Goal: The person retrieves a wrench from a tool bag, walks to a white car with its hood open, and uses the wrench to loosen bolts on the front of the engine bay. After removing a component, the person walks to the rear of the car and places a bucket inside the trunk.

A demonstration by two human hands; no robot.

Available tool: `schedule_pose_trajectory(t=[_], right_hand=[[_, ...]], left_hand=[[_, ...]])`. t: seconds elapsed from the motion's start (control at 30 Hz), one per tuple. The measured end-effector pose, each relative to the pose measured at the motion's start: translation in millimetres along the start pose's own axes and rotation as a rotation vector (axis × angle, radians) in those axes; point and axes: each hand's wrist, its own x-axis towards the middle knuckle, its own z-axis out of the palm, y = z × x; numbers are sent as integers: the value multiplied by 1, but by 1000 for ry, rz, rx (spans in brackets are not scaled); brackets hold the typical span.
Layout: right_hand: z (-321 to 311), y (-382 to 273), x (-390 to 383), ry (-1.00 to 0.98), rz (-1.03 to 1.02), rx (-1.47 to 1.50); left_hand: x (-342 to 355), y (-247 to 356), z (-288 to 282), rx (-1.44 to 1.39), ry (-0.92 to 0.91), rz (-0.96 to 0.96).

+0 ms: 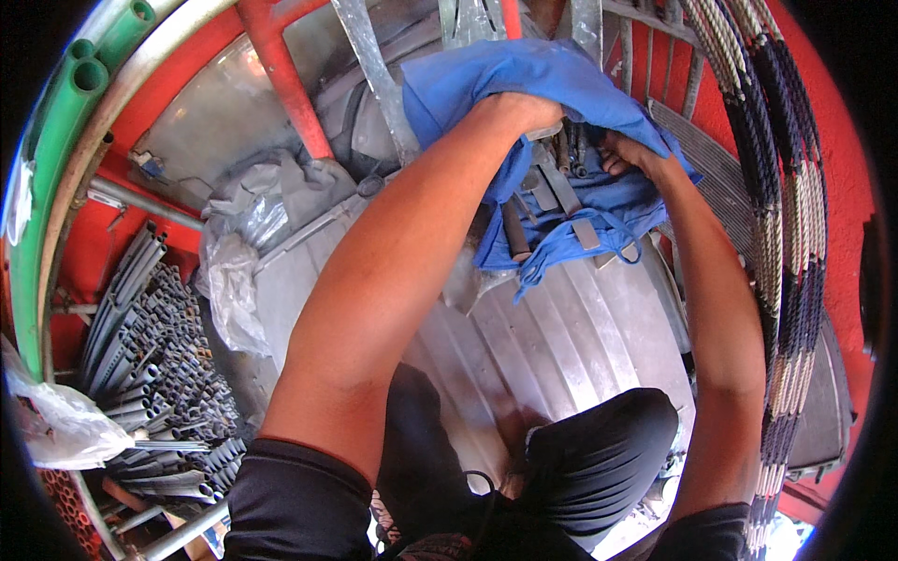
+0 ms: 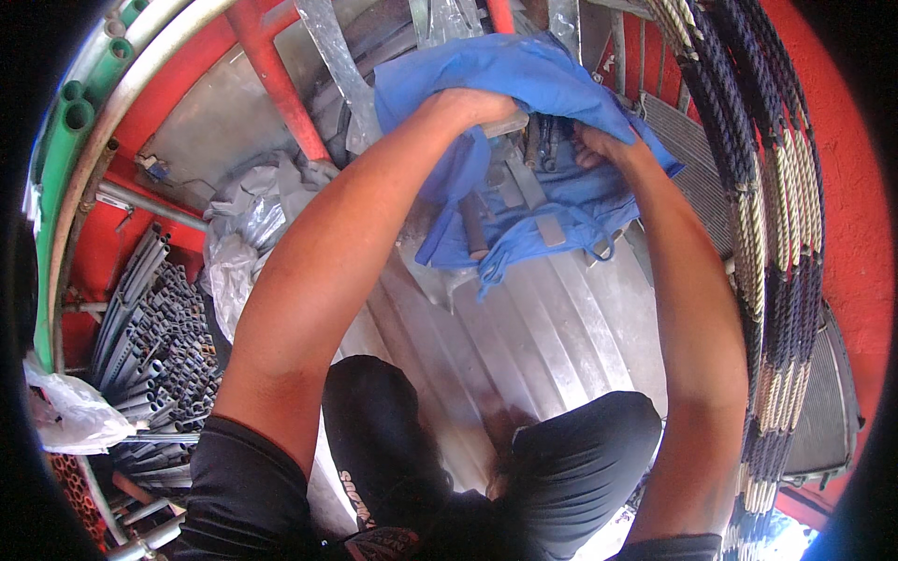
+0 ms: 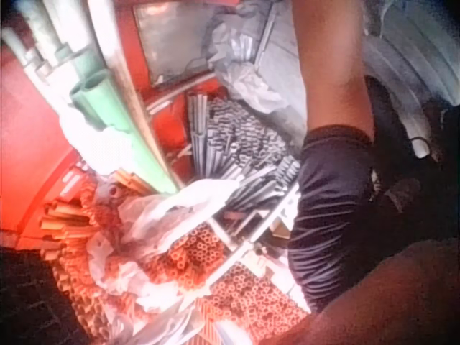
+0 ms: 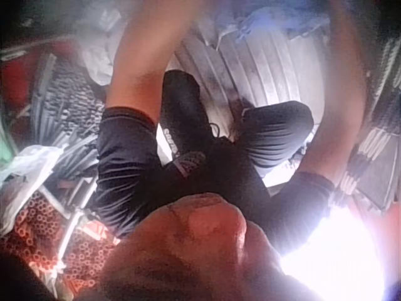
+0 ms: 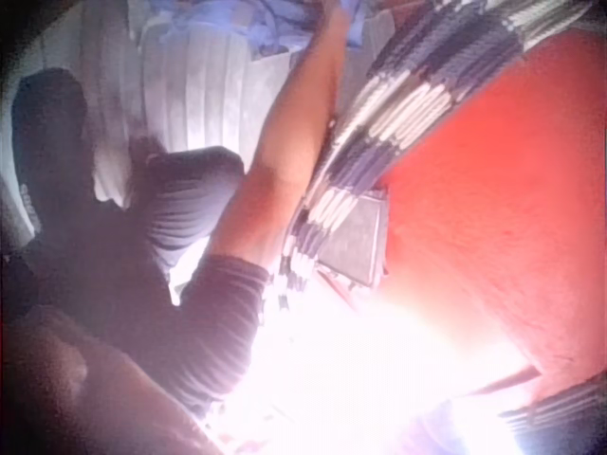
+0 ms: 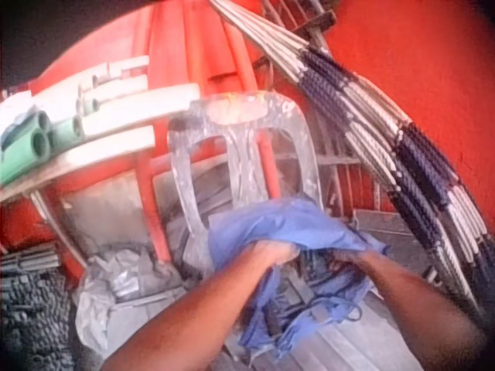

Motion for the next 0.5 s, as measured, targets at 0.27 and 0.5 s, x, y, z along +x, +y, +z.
schedule_pose_trajectory(t=[0.27,0.5], right_hand=[[35,13,-124,501,-489,-10],[37,43,-203,643,-408,236]], left_hand=[[-5,2,-13,60,68,-31],[-1,10,-19,21,8,-36]])
